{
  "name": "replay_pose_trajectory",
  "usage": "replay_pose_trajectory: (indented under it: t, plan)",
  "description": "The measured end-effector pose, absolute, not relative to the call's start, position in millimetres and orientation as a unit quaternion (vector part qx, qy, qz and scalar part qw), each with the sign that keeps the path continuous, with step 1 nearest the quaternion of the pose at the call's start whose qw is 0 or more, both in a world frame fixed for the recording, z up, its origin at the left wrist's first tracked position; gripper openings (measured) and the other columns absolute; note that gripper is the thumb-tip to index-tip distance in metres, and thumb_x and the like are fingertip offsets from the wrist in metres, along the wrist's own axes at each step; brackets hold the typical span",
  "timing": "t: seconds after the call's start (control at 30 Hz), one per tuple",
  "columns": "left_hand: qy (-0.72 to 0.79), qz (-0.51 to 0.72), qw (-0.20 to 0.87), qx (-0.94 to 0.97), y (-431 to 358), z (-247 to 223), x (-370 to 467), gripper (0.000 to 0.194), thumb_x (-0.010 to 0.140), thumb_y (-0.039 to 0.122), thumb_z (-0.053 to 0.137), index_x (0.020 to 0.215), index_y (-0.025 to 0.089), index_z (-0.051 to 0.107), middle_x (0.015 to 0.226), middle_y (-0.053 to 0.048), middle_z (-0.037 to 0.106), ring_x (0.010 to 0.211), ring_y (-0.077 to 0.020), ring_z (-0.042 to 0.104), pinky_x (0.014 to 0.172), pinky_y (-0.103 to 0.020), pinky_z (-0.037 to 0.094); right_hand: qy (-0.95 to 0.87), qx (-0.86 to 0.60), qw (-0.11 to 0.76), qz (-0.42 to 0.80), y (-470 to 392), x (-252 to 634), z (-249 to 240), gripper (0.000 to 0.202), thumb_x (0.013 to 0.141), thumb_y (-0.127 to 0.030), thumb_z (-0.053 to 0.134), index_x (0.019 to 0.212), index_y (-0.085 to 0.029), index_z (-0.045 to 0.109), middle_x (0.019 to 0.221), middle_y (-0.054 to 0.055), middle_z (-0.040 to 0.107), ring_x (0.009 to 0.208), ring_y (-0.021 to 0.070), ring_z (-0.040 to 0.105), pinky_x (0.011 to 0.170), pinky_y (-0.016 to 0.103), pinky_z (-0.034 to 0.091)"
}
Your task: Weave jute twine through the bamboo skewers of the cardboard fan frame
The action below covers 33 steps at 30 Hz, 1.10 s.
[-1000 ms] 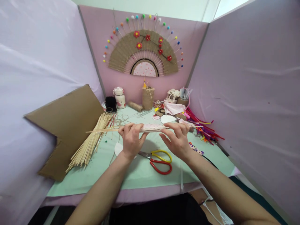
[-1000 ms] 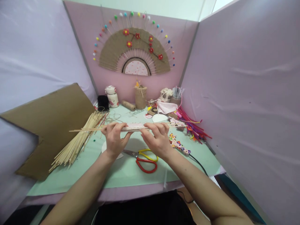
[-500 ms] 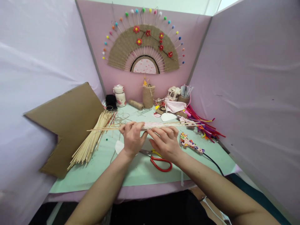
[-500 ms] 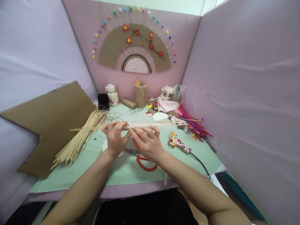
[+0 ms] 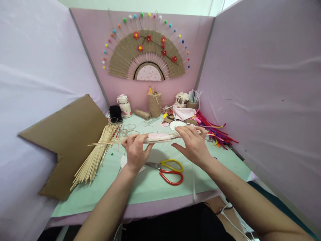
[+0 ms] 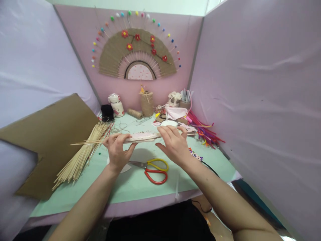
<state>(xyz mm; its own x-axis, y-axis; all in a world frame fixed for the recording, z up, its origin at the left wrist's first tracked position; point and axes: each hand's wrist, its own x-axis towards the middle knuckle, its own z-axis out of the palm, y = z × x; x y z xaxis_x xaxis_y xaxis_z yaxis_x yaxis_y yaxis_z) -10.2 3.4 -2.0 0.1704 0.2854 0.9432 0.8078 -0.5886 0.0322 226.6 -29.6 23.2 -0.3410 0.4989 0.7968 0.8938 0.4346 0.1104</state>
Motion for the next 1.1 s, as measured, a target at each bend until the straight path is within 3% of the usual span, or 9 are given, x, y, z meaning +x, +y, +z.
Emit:
replay_pose_trajectory:
  t: [0.17, 0.3, 0.43, 0.57, 0.67, 0.77, 0.9, 1.1]
  plan:
    - [-0.386, -0.492, 0.246, -0.741, -4, -10, -14, 0.029, 0.079, 0.028, 0.07, 0.105, 0.024, 0.056, 0.091, -0.004, 0.073, 0.091, -0.024, 0.061, 0.087, -0.04, 0.029, -0.817, -0.436, 0.301, -0.227, -31, 209, 22, 0.03, 0.086, -0.029, 0.065, 0.112, -0.017, 0.057, 0.11, 0.01, 0.071, 0.104, 0.0239, 0.058, 0.092, 0.041, 0.025]
    - [-0.403, -0.429, 0.238, -0.773, -13, -22, -24, 0.03, 0.083, 0.027, 0.063, 0.112, 0.022, 0.055, 0.107, -0.01, 0.07, 0.101, -0.0244, 0.061, 0.089, -0.039, 0.032, -0.853, -0.423, 0.239, -0.189, -28, 206, 4, 0.016, 0.086, -0.023, 0.062, 0.101, -0.019, 0.061, 0.102, 0.006, 0.071, 0.092, 0.0213, 0.058, 0.085, 0.037, 0.031]
    - [-0.461, -0.288, 0.199, -0.815, -13, -28, -35, 0.036, 0.083, 0.02, 0.059, 0.119, 0.019, 0.054, 0.118, -0.013, 0.065, 0.109, -0.0271, 0.057, 0.09, -0.04, 0.033, -0.864, -0.444, 0.176, -0.162, -22, 206, -16, 0.017, 0.086, -0.017, 0.058, 0.103, -0.018, 0.062, 0.106, 0.007, 0.068, 0.094, 0.0214, 0.056, 0.075, 0.032, 0.036]
    - [-0.528, -0.171, 0.122, -0.823, 3, -28, -36, 0.042, 0.078, 0.014, 0.057, 0.12, 0.02, 0.054, 0.117, -0.013, 0.064, 0.11, -0.0293, 0.055, 0.091, -0.044, 0.034, -0.858, -0.48, 0.123, -0.14, -3, 202, -26, 0.019, 0.091, -0.015, 0.05, 0.106, -0.017, 0.061, 0.11, 0.01, 0.066, 0.098, 0.0242, 0.056, 0.078, 0.034, 0.038]
    - [-0.556, -0.147, 0.051, -0.816, 15, -29, -37, 0.048, 0.078, 0.021, 0.06, 0.125, 0.02, 0.051, 0.12, -0.013, 0.061, 0.113, -0.0311, 0.053, 0.094, -0.046, 0.034, -0.861, -0.492, 0.092, -0.096, 12, 200, -28, 0.023, 0.091, -0.013, 0.046, 0.11, -0.017, 0.06, 0.112, 0.012, 0.065, 0.102, 0.0249, 0.057, 0.083, 0.035, 0.038]
    - [-0.543, -0.149, -0.045, -0.825, 20, -32, -47, 0.063, 0.076, 0.029, 0.065, 0.135, 0.022, 0.043, 0.131, -0.012, 0.055, 0.123, -0.0311, 0.048, 0.099, -0.048, 0.034, -0.871, -0.483, 0.086, -0.024, 18, 204, -27, 0.033, 0.086, -0.01, 0.051, 0.117, -0.017, 0.056, 0.116, 0.011, 0.064, 0.108, 0.0244, 0.057, 0.089, 0.036, 0.038]
    - [-0.547, -0.187, -0.1, -0.81, 22, -35, -70, 0.073, 0.074, 0.031, 0.069, 0.139, 0.022, 0.037, 0.142, -0.013, 0.046, 0.131, -0.0308, 0.043, 0.103, -0.048, 0.034, -0.854, -0.505, 0.118, 0.038, 14, 213, -23, 0.045, 0.081, -0.019, 0.061, 0.125, -0.016, 0.052, 0.123, 0.012, 0.062, 0.113, 0.028, 0.056, 0.093, 0.038, 0.04]
    - [-0.546, -0.208, -0.16, -0.796, 36, -38, -76, 0.078, 0.068, 0.025, 0.072, 0.14, 0.016, 0.04, 0.131, -0.013, 0.057, 0.119, -0.0271, 0.054, 0.099, -0.039, 0.043, -0.825, -0.54, 0.15, 0.075, 21, 200, -27, 0.033, 0.083, -0.029, 0.064, 0.114, -0.017, 0.058, 0.115, 0.013, 0.066, 0.106, 0.0279, 0.059, 0.087, 0.034, 0.043]
